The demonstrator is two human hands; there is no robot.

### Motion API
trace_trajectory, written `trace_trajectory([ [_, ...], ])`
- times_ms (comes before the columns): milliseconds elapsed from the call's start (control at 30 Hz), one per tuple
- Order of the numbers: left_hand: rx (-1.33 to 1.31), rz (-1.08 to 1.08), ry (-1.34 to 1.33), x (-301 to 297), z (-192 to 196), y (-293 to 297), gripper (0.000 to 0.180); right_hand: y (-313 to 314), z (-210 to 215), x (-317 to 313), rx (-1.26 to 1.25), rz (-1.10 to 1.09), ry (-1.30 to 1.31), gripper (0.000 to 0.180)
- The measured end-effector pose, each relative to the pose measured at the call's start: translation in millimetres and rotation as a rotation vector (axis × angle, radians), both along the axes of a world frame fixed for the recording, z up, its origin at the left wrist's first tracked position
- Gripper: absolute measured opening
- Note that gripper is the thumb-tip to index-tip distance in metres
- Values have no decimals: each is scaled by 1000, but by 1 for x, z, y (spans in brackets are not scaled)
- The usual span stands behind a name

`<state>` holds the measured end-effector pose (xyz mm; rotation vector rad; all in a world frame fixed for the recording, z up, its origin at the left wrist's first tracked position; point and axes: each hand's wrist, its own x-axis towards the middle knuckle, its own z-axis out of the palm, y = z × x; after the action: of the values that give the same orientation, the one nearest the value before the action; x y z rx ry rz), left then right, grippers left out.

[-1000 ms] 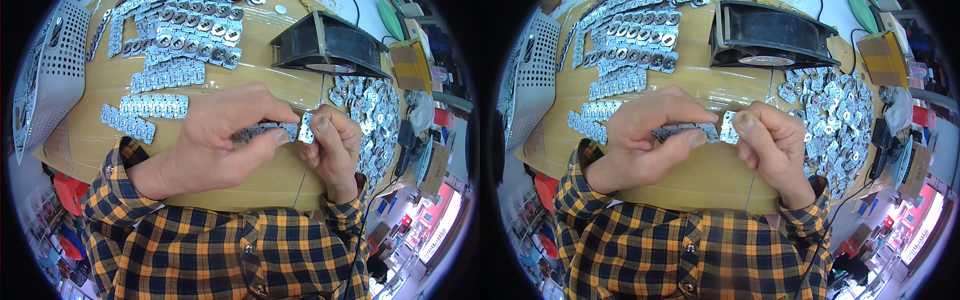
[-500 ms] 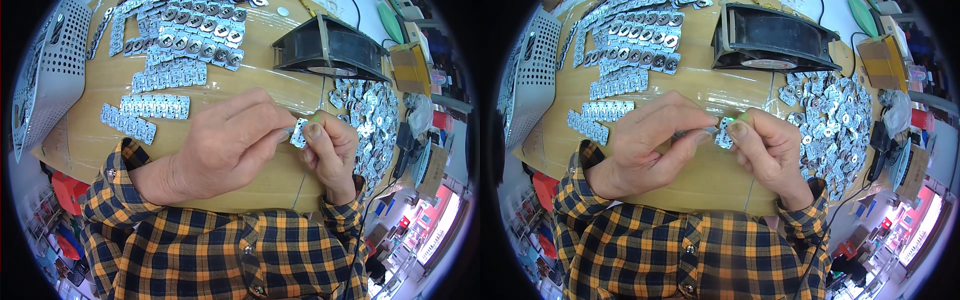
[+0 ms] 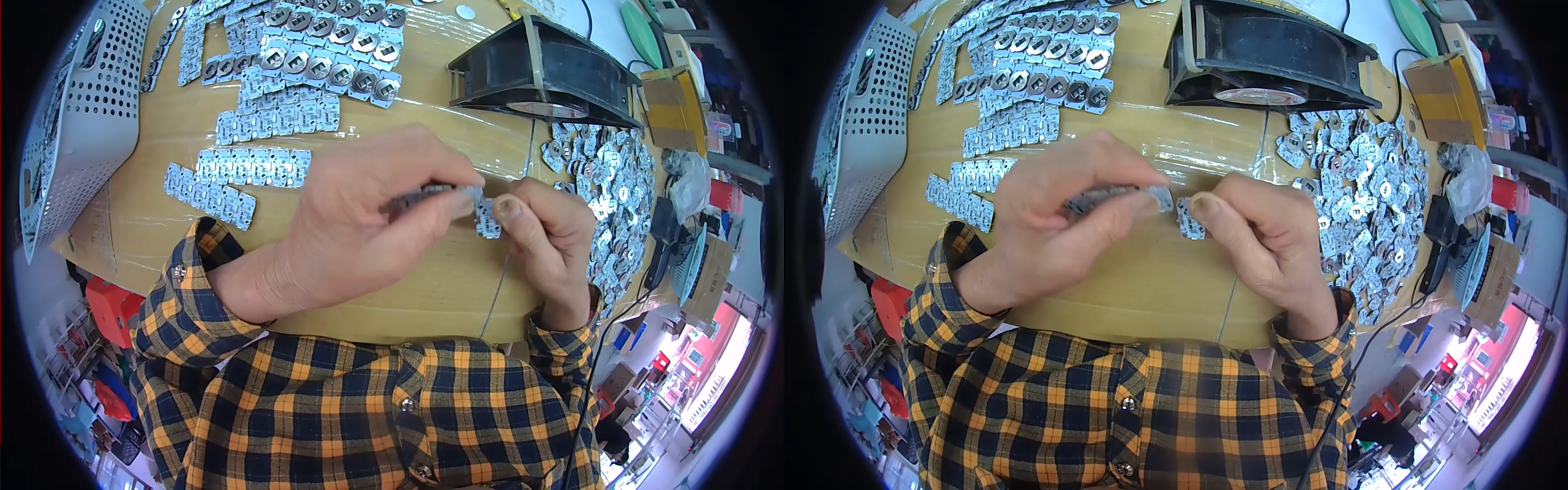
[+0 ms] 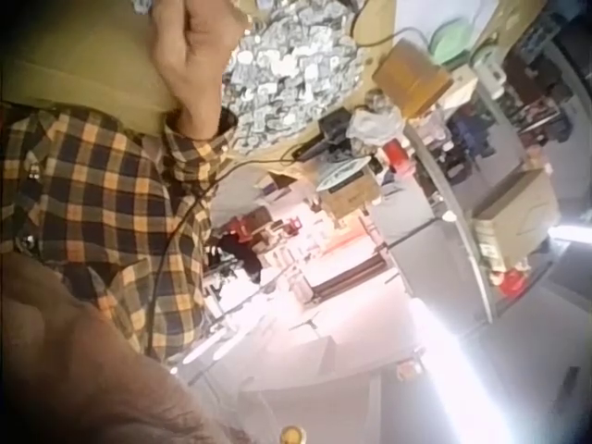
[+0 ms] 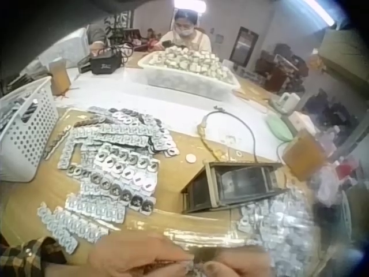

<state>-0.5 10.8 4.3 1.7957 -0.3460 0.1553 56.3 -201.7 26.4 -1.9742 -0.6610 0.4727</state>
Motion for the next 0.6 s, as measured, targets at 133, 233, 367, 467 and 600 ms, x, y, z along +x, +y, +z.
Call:
trace_trajectory([
  [133,-183,-55,132,3,-6,-3,17,-5,-5,4,13,91,-169,20],
  [233,-230,-126,182,2,-9,-4,17,-4,-5,7,35,101,-135,19],
  [367,-339,-121,417,-3,5,-3,17,-5,-1,3,38,96,-116,20],
  [467,-287,-115,274,-3,-2,-4,16,-3,-1,2,52,106,-79,20],
  [600,-241,-150,297,-1,2,-1,16,-3,-2,1,58,102,-14,21],
])
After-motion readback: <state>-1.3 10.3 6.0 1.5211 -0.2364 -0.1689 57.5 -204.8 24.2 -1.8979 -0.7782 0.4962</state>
